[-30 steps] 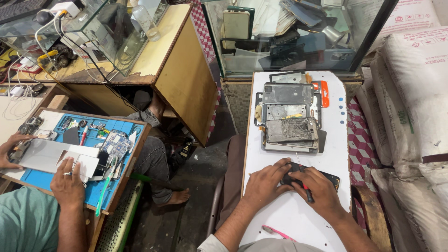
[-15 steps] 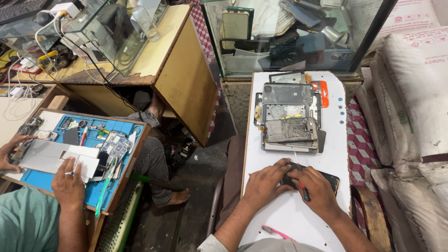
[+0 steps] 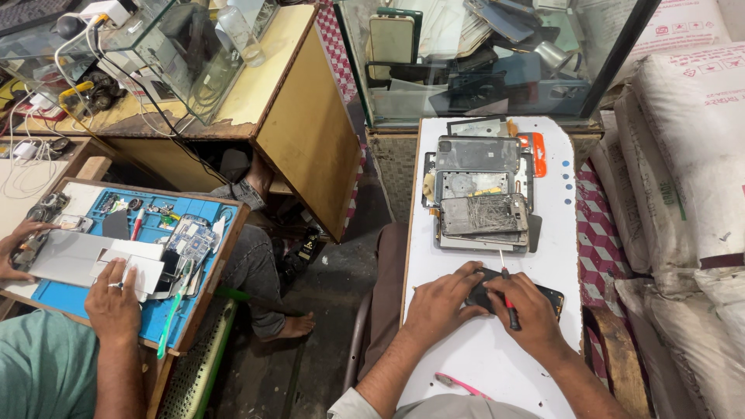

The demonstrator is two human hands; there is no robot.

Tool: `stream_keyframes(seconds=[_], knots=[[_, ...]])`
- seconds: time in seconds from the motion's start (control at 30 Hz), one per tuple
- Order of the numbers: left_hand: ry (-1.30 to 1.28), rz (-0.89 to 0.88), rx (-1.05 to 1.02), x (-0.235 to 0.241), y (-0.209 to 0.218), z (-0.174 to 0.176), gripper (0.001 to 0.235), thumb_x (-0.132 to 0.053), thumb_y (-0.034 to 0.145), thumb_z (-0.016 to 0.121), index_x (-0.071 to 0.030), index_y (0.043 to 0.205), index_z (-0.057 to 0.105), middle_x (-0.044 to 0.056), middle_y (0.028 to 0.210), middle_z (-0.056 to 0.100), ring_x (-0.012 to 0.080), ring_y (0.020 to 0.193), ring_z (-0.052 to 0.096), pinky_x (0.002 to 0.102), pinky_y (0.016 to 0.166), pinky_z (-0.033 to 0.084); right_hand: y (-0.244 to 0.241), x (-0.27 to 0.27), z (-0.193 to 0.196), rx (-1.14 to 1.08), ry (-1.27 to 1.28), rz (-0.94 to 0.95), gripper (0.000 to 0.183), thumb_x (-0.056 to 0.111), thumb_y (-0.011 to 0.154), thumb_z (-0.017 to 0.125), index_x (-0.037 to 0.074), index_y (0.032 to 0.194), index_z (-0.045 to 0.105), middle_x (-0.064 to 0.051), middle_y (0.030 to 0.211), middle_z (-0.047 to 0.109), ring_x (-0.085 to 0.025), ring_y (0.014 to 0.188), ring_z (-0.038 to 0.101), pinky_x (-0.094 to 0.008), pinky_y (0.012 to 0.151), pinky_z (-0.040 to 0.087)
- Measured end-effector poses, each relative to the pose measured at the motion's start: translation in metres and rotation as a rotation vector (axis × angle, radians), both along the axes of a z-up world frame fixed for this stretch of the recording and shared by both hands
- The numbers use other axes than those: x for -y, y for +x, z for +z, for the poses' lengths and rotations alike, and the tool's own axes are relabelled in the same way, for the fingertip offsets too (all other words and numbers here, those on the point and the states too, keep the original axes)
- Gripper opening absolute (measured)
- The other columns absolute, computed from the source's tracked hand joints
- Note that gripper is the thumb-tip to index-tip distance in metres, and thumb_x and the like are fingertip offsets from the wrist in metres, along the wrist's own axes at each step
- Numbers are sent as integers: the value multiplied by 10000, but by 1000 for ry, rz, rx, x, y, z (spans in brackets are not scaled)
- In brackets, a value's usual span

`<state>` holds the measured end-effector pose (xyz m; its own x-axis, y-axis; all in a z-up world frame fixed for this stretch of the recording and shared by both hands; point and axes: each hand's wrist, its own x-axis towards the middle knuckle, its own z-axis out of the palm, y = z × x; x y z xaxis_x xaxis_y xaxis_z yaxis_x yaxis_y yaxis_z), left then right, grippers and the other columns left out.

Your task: The person uses a screwdriver to pry and adjust a small component on the back of a black smartphone. They repeatedly lift and reseat the part while holding the phone steady on a white work surface.

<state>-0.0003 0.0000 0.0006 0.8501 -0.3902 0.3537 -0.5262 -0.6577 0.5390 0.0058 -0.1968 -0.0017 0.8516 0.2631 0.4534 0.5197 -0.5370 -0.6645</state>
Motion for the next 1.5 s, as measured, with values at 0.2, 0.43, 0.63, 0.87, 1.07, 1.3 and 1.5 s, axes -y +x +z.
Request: stream_keyframes(seconds=[0.2,0.43,0.63,0.87,1.07,1.3,1.5], knots=[[-15,-8,17,-1,-1,3,617,-291,778,863,-63,1300,624,37,1465,597,239,1096,701,376,864,582,-1,2,10,-64,-69,63,322,83,749,796,55,1040,660,-107,919,675,-307,863,658,-424,735,536],[-30,-13,21,-1,-2,5,635,-287,754,871,-57,1291,624,33,1453,602,243,1092,700,372,867,581,-2,2,7,15,-131,35,260,38,754,775,66,993,675,-106,888,657,-301,844,650,-415,728,548],[-22,-12,7,-1,-1,4,644,-295,748,873,-59,1294,626,28,1448,599,231,1087,700,363,870,582,-3,1,6,4,-118,20,258,22,762,768,61,1001,680,-106,880,649,-283,839,657,-395,716,559],[-3,-9,-7,-1,0,3,647,-312,756,869,-63,1300,622,25,1446,596,225,1096,700,360,875,580,-4,4,14,-12,-137,64,294,37,753,782,55,1030,686,-109,900,654,-280,833,658,-396,714,555],[19,-7,-21,0,0,3,646,-315,755,868,-63,1296,620,23,1457,589,229,1102,698,367,868,577,-2,5,13,35,-144,87,301,3,740,774,51,1023,683,-105,914,649,-283,841,657,-393,719,555],[1,-5,-19,0,0,6,646,-311,743,871,-60,1286,626,20,1452,591,226,1088,701,364,870,580,-3,4,8,77,-137,78,300,-26,713,769,49,986,668,-105,897,640,-294,842,633,-403,724,546],[-34,-4,-21,1,1,8,622,-285,733,879,-54,1255,633,15,1445,605,227,1073,709,365,865,584,-1,4,7,123,-153,71,302,-23,727,764,39,1004,662,-107,908,648,-302,829,638,-409,711,538]])
